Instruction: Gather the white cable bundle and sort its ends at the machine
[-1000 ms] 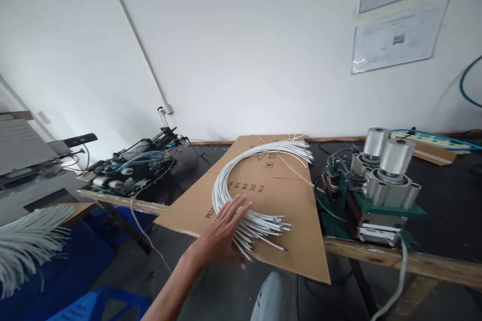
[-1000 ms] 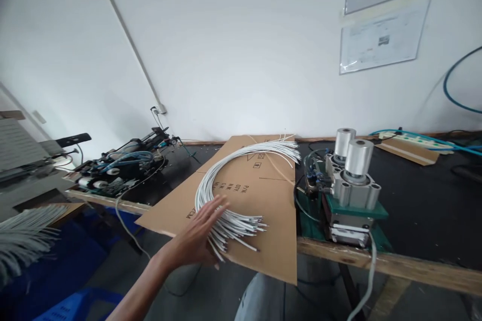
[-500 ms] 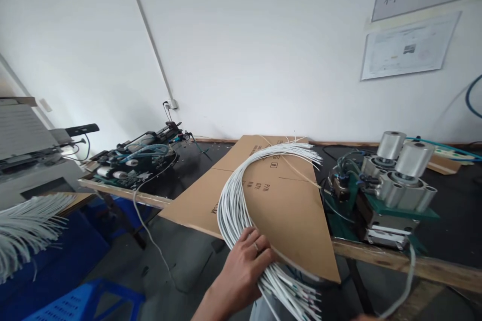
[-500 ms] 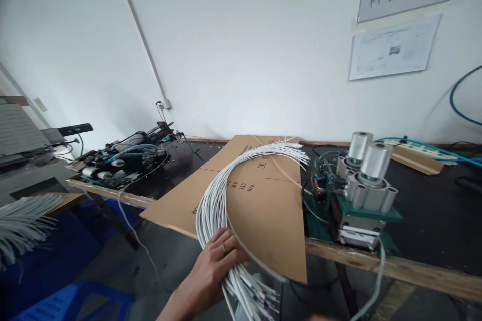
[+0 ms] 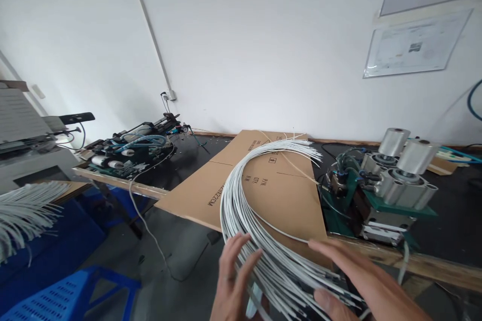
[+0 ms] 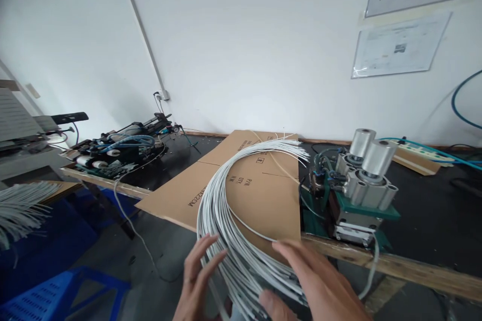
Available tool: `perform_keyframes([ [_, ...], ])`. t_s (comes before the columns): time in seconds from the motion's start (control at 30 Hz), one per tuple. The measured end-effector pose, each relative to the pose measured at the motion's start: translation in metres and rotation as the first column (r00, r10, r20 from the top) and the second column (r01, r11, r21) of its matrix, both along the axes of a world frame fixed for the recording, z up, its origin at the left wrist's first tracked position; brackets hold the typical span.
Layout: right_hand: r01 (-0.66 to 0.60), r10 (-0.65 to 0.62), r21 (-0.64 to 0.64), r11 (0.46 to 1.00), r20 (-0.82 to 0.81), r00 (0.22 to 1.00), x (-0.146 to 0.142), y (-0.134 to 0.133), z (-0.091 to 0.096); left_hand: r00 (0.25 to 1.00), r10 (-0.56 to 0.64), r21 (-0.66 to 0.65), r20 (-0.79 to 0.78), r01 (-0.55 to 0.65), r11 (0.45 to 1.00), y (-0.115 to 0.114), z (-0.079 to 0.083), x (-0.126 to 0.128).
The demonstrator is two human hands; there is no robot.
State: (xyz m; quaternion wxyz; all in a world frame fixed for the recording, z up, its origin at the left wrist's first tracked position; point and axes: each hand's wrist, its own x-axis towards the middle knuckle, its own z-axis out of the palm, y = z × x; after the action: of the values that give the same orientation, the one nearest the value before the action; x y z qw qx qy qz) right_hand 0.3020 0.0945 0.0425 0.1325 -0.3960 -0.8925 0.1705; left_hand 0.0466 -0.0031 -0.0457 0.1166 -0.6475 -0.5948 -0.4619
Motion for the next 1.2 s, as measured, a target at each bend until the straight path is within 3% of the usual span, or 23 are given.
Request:
perform_keyframes([
  [0.07, 0.059, -0.058, -0.012, 0.998, 0.085, 0.995, -0.018, 0.003, 0.014, 0.923, 0.03, 0.07, 0.385, -0.062, 0.996, -0.013, -0.016, -0.01],
  [0.1, 0.031, -0.025, -0.04, 0.999, 0.158, 0.987, -0.031, 0.003, 0.019, 0.782, 0.004, 0.079, 0.623, -0.068, 0.995, -0.016, -0.022, -0.016],
  [0.17, 0.02, -0.014, -0.018, 1.0, 0.249, 0.968, -0.057, 0.004, 0.026, 0.265, -0.036, 0.027, 0.964, 0.036, 0.999, -0.013, -0.027, -0.023],
  [0.2, 0.03, -0.034, 0.019, 0.999, 0.281, 0.959, -0.068, 0.003, 0.027, 0.082, -0.025, 0.018, 0.996, 0.093, 0.996, -0.007, -0.026, -0.024],
  [0.23, 0.035, -0.052, 0.06, 0.998, 0.302, 0.952, -0.077, 0.001, 0.026, -0.024, -0.022, 0.025, 0.999, 0.136, 0.99, -0.001, -0.024, -0.023],
  [0.3, 0.022, -0.06, 0.116, 0.993, 0.332, 0.941, -0.087, -0.003, 0.022, -0.12, -0.035, 0.055, 0.992, 0.17, 0.984, 0.013, -0.017, -0.015],
  [0.47, -0.036, -0.019, 0.131, 0.991, 0.397, 0.918, -0.094, -0.018, 0.012, -0.267, -0.024, 0.082, 0.963, 0.208, 0.975, 0.026, 0.002, 0.02],
  [0.67, -0.101, 0.061, 0.063, 0.993, 0.457, 0.887, -0.096, -0.02, 0.006, -0.292, 0.049, 0.02, 0.955, 0.23, 0.973, 0.019, 0.015, 0.04],
  [0.8, -0.152, 0.172, -0.081, 0.985, 0.428, 0.887, -0.078, -0.013, 0.022, -0.349, 0.09, -0.015, 0.933, 0.213, 0.977, 0.015, 0.016, 0.039],
  [0.9, -0.108, 0.172, -0.18, 0.978, 0.396, 0.902, -0.072, -0.013, 0.039, -0.365, 0.079, 0.006, 0.928, 0.227, 0.974, 0.01, 0.015, 0.036],
  [1.03, -0.047, 0.091, -0.106, 0.993, 0.452, 0.887, -0.085, -0.022, 0.04, -0.375, 0.018, 0.089, 0.927, 0.266, 0.96, 0.005, 0.014, 0.034],
  [1.2, -0.028, 0.015, 0.023, 0.999, 0.457, 0.889, -0.098, -0.032, 0.016, -0.348, -0.003, 0.106, 0.937, 0.276, 0.955, 0.005, 0.012, 0.036],
])
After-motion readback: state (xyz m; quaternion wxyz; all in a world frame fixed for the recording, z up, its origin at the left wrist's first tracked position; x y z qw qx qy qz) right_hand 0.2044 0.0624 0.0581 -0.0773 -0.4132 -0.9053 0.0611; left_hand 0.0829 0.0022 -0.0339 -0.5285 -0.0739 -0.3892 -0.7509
